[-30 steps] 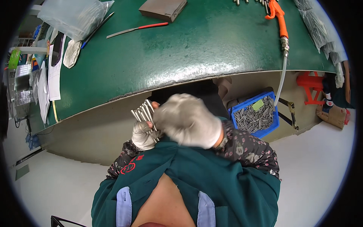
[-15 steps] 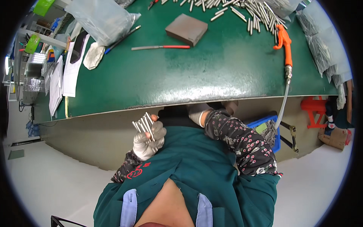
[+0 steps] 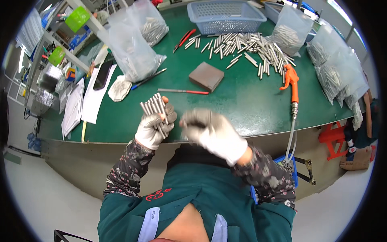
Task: Bundling and cleaning small metal pins at a factory workbench using an air gun.
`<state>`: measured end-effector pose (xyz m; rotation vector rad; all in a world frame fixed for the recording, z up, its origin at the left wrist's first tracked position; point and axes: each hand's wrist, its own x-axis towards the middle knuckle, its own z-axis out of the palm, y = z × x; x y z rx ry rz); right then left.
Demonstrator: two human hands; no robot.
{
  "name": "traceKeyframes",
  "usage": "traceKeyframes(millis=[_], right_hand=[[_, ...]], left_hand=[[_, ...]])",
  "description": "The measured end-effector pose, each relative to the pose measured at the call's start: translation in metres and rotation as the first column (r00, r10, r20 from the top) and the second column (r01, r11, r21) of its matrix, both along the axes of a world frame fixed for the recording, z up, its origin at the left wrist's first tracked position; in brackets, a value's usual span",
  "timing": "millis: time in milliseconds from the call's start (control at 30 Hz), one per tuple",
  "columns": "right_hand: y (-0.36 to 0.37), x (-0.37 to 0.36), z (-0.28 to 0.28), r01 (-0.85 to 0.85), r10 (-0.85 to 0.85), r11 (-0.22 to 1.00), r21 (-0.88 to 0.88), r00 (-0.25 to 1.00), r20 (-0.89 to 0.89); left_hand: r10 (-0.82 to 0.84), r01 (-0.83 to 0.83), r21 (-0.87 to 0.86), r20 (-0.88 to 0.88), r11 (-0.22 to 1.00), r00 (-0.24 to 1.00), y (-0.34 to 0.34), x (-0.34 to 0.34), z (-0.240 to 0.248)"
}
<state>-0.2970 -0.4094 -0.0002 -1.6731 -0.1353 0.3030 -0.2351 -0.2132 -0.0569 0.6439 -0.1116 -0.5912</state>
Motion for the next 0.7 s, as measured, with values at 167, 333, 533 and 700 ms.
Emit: traceKeyframes(millis=[167,333,533,700], right_hand=[[0.006,0.051,-0.026,0.202,-0.231,0.966,0.159,0.954,0.19],[0.011,0.073,-0.027,0.244,-0.266,0.942,0.229,0.961,0.071],[0.008,0.087,-0.029,0.39,-0.193,0.921,-0.014,0.486,0.852],[0.017,0.086,-0.036,0.36,0.152,0.888,-0.288,0.361,0.92]], left_hand=[[0.041,-0.047,0.125,0.054,0.991,0.998,-0.021,0.04,-0.007],[0.013,-0.046,0.204,0.162,0.978,0.987,-0.028,0.063,-0.01],[-0.031,0.029,0.045,0.043,0.999,0.999,-0.027,0.067,-0.024],[-0.043,0.026,-0.129,-0.133,0.991,0.99,-0.029,0.065,-0.023]])
